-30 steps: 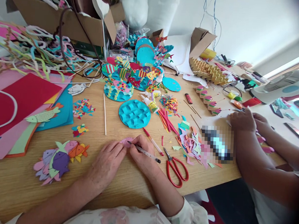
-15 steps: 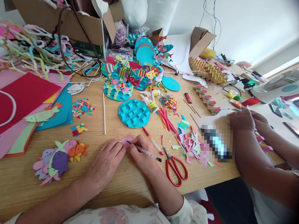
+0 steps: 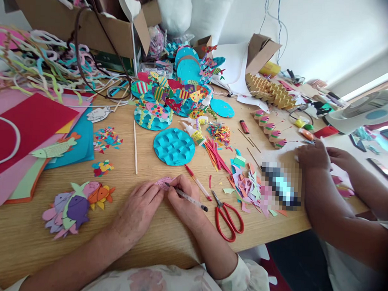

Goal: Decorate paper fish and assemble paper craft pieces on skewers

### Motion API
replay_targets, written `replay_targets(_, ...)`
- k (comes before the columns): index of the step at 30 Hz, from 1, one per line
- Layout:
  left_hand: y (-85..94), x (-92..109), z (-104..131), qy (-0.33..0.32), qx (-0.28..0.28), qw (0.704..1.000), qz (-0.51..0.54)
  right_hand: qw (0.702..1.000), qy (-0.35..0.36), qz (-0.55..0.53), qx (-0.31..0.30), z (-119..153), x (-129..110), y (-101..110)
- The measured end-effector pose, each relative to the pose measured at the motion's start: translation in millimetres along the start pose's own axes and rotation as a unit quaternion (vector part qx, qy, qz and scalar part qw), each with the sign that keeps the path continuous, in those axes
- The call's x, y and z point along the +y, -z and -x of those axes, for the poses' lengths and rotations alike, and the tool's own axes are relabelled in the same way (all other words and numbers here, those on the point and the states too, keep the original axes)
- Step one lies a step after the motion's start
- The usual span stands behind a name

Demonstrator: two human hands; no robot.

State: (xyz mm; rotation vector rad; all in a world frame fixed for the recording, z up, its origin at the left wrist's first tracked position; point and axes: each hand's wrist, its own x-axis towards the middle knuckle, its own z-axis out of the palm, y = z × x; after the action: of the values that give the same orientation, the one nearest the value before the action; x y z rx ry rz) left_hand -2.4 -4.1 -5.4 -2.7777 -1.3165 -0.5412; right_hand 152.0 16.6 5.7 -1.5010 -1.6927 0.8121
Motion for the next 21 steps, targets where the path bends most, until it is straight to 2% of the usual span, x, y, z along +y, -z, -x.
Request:
replay_targets(10, -1.8, -0.2, 1.2, 0.007, -0.005, 1.000, 0.010, 1.000, 0.005, -0.015, -0.018, 0.9, -0.4, 1.1)
replay_targets(21, -1.0, 0.3, 0.1, -0.003, 0.003, 1.000, 0.005, 1.000, -0.005, -0.024, -0.010, 0.6, 1.3, 0.9)
